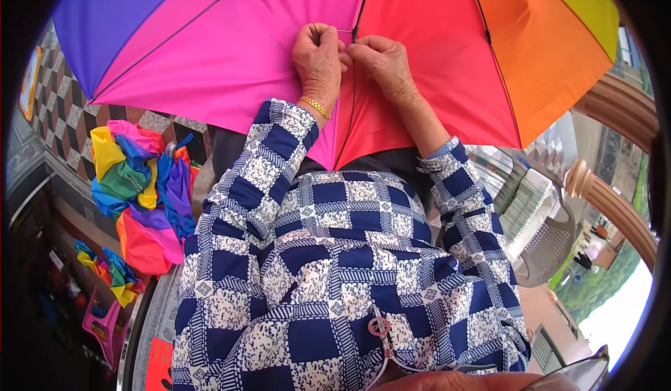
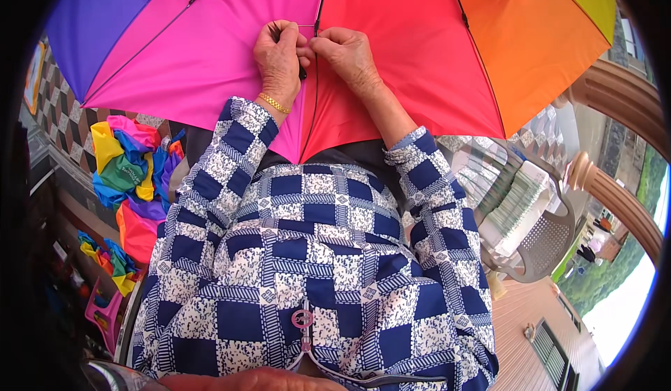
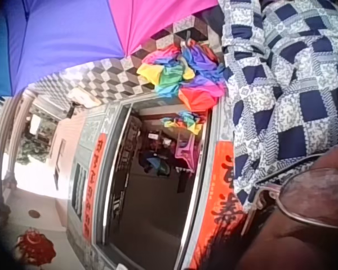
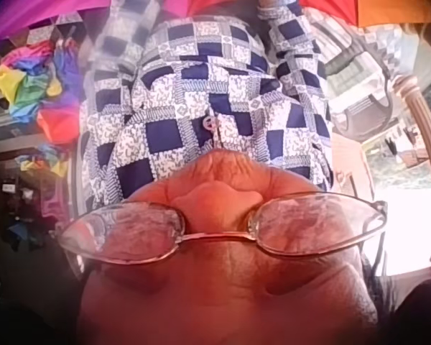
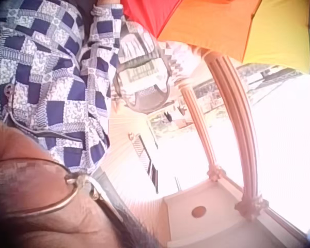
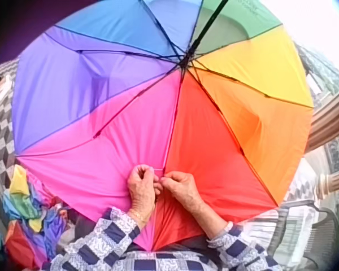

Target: Repairing a multi-colored umbrella by adjusting and fixing its structural ribs and fabric alignment.

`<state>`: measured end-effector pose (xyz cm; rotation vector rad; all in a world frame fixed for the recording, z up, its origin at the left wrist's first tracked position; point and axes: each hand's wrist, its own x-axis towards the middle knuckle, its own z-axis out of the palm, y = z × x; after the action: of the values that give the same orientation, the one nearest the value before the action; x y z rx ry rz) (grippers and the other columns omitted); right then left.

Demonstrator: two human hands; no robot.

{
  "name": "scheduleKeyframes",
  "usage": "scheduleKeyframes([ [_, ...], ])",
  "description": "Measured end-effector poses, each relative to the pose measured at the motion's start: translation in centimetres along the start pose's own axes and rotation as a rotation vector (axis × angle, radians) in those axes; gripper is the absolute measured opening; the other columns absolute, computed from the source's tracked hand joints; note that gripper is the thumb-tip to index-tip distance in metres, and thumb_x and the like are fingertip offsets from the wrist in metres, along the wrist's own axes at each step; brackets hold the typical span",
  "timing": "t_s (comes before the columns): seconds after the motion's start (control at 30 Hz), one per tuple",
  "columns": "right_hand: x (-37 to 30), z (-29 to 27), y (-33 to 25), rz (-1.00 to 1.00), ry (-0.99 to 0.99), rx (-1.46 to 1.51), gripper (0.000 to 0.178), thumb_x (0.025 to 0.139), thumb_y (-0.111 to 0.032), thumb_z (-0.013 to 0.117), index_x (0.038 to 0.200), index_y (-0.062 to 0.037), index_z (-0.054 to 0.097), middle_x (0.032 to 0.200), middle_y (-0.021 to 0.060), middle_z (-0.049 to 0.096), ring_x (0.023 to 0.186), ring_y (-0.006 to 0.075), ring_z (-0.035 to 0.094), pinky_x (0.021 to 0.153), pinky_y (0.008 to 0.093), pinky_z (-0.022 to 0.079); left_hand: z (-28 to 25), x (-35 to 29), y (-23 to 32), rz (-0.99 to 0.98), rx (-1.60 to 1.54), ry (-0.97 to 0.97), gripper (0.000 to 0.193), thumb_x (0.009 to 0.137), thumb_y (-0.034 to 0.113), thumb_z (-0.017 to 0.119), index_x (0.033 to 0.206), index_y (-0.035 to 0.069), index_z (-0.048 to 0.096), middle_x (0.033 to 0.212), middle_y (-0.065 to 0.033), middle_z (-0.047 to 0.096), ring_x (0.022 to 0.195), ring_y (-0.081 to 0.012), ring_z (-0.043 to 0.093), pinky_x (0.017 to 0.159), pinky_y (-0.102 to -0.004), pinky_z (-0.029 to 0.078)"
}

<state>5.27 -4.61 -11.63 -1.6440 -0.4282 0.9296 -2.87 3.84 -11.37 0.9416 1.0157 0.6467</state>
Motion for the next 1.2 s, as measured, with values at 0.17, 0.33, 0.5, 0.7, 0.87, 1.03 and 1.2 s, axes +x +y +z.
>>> scheduleKeyframes([
  [0.17, 0.0, 0.0, 0.2, -0.009, 0.001, -0.021, 0.012, 0.079, -0.015, 0.065, 0.078, -0.0030, 0.066, 0.065, -0.0061, 0.055, 0.060, 0.0016, 0.047, 0.051, 0.0187, 0.036, 0.1, 0.0, -0.3, 0.037, 0.037, -0.011, 0.008, 0.085, 0.010, 0.058, 0.082, 0.005, 0.053, 0.061, -0.0013, 0.053, 0.041, -0.0088, 0.050, 0.035, -0.0198, 0.038],
  [0.33, 0.1, -0.2, 0.5, -0.080, -0.016, -0.104, 0.014, 0.080, -0.016, 0.064, 0.079, -0.0024, 0.066, 0.065, -0.0051, 0.056, 0.061, 0.0038, 0.049, 0.051, 0.0209, 0.038, 0.4, 0.7, -0.3, 0.061, 0.126, -0.044, 0.008, 0.082, 0.009, 0.062, 0.079, 0.006, 0.055, 0.059, 0.0008, 0.052, 0.043, -0.0080, 0.050, 0.036, -0.0192, 0.037],
  [0.5, -0.8, -1.6, -2.1, -0.426, 0.057, -0.706, 0.011, 0.079, -0.015, 0.063, 0.078, -0.0042, 0.066, 0.067, 0.0041, 0.059, 0.062, 0.0187, 0.058, 0.055, 0.0307, 0.045, 0.5, 0.6, 0.3, -0.023, 0.096, -0.077, 0.010, 0.078, 0.007, 0.063, 0.074, 0.004, 0.055, 0.056, 0.0006, 0.051, 0.043, -0.0076, 0.047, 0.039, -0.0236, 0.040],
  [0.7, 0.5, -2.4, -3.6, -0.678, 0.179, -1.108, 0.012, 0.075, -0.014, 0.060, 0.070, -0.0027, 0.060, 0.075, 0.0131, 0.056, 0.072, 0.0337, 0.059, 0.064, 0.0419, 0.050, 0.4, 0.7, 1.2, -0.147, 0.047, -0.125, 0.010, 0.078, 0.008, 0.064, 0.075, 0.005, 0.054, 0.053, 0.0001, 0.049, 0.039, -0.0098, 0.047, 0.036, -0.0232, 0.039],
  [0.87, 1.2, -2.7, -2.7, -0.535, 0.062, -1.008, 0.016, 0.075, -0.014, 0.055, 0.076, -0.0015, 0.064, 0.074, 0.0166, 0.061, 0.074, 0.0340, 0.061, 0.068, 0.0435, 0.049, 0.2, 0.9, 1.2, -0.178, 0.031, -0.144, 0.009, 0.078, 0.008, 0.063, 0.076, 0.005, 0.055, 0.052, -0.0005, 0.049, 0.036, -0.0111, 0.046, 0.033, -0.0225, 0.038],
  [1.03, -1.2, -2.4, -3.4, -0.320, -0.068, -0.854, 0.022, 0.074, -0.013, 0.050, 0.082, -0.0003, 0.066, 0.075, 0.0216, 0.062, 0.077, 0.0358, 0.062, 0.071, 0.0442, 0.049, 0.0, 1.1, 1.0, -0.177, 0.000, -0.158, 0.009, 0.078, 0.008, 0.063, 0.076, 0.005, 0.055, 0.052, -0.0001, 0.048, 0.035, -0.0109, 0.045, 0.033, -0.0224, 0.037],
  [1.2, -2.5, -1.7, -3.3, -0.292, -0.092, -0.775, 0.018, 0.074, -0.013, 0.053, 0.077, -0.0014, 0.066, 0.074, 0.0201, 0.062, 0.074, 0.0351, 0.062, 0.067, 0.0437, 0.050, 0.0, 1.3, 1.0, -0.183, -0.018, -0.140, 0.008, 0.078, 0.007, 0.063, 0.076, 0.004, 0.055, 0.052, 0.0002, 0.047, 0.035, -0.0103, 0.044, 0.033, -0.0225, 0.037],
])
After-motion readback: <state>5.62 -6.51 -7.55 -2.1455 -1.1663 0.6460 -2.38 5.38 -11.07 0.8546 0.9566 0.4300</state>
